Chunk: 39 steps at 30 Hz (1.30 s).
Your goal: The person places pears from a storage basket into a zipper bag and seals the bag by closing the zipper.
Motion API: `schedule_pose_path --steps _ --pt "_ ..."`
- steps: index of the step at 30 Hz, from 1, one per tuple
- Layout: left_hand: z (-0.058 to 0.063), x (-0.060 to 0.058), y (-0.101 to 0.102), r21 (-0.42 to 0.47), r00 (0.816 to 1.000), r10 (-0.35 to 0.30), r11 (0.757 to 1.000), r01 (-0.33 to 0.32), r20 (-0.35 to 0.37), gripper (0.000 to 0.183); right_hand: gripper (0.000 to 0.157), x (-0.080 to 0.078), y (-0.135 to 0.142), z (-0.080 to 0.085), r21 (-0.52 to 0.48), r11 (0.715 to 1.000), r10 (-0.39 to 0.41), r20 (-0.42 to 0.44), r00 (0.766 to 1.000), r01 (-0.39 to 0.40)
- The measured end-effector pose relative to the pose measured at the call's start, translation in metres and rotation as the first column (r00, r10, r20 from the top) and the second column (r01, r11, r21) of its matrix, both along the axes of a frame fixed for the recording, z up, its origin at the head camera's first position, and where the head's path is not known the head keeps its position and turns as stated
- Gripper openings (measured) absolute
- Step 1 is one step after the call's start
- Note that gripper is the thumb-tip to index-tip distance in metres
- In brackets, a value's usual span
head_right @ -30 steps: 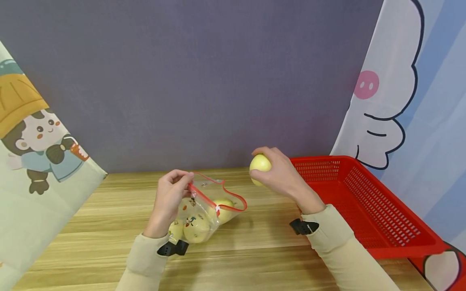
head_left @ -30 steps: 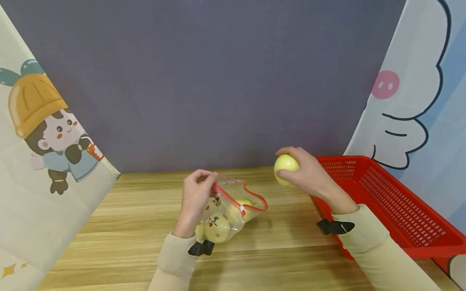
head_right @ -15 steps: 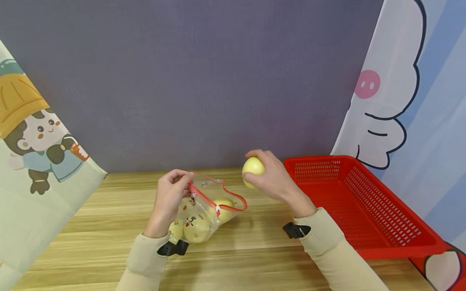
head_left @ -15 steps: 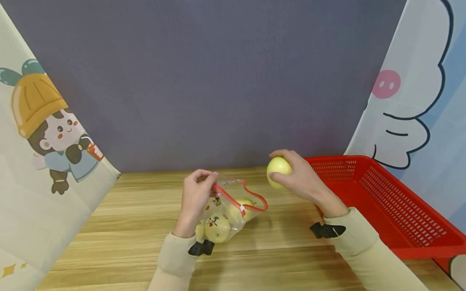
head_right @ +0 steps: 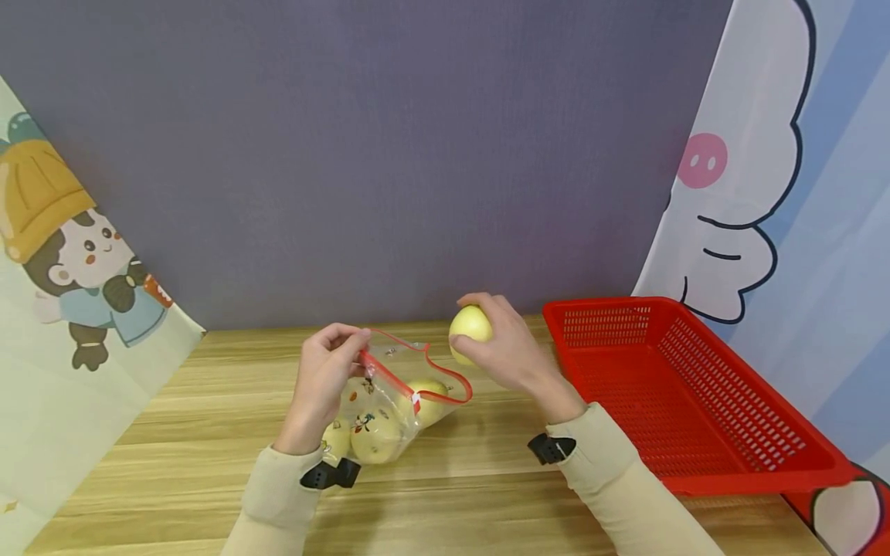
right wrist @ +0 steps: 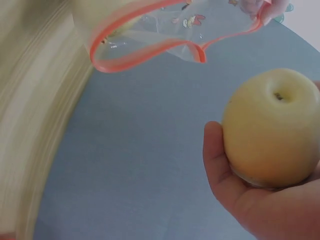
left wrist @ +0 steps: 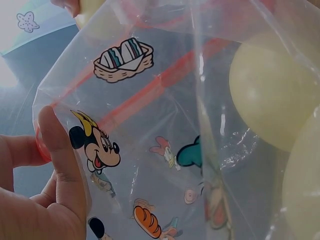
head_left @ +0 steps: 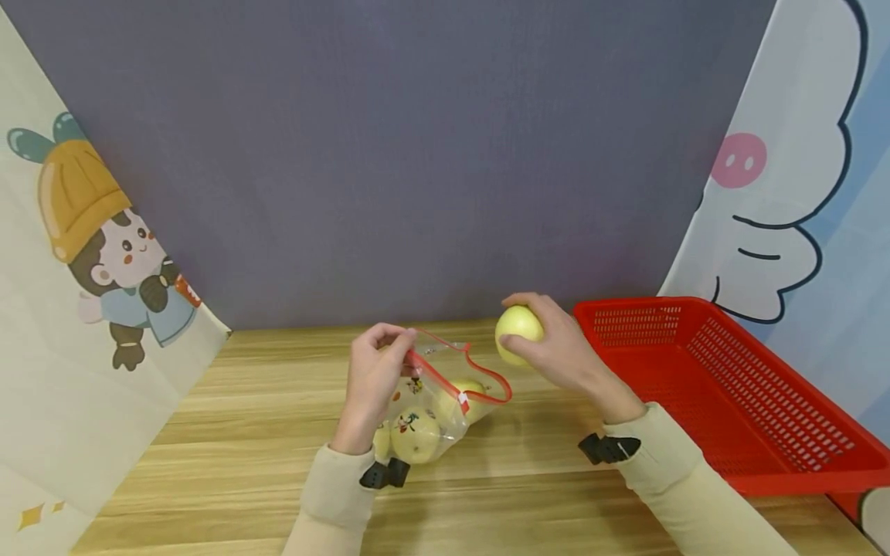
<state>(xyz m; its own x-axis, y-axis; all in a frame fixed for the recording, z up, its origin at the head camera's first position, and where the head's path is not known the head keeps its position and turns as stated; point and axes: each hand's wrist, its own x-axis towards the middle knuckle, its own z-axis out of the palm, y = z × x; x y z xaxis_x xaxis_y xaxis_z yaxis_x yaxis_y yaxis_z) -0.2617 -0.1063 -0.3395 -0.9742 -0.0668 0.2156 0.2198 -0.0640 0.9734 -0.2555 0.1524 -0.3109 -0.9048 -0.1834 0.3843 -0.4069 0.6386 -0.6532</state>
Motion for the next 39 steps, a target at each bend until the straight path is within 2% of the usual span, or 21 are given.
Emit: schedule_pose_path --steps 10,14,27,39 --pt "-0.003 -0.003 -0.001 0.000 1.000 -0.009 1.000 0.009 -0.003 0.013 0.048 -0.005 -0.011 -0.014 -0.031 0.999 0.015 0.007 1.000 -0.015" --pt "-0.003 -0.003 -0.002 0.000 1.000 -0.009 1.000 0.009 -0.001 0.014 0.050 -0.005 -0.016 -0.016 -0.032 0.999 0.019 0.010 1.000 -0.019" --pt "-0.003 -0.005 -0.001 0.011 1.000 -0.006 1.000 0.006 0.009 0.016 0.053 -0.008 -0.036 -0.027 -0.124 0.990 0.072 0.021 0.997 -0.069" --pt "-0.005 -0.008 0.001 0.006 1.000 -0.002 1.000 0.002 0.002 0.018 0.055 -0.010 -0.050 -0.035 -0.140 0.987 0.089 0.058 0.994 -0.080"
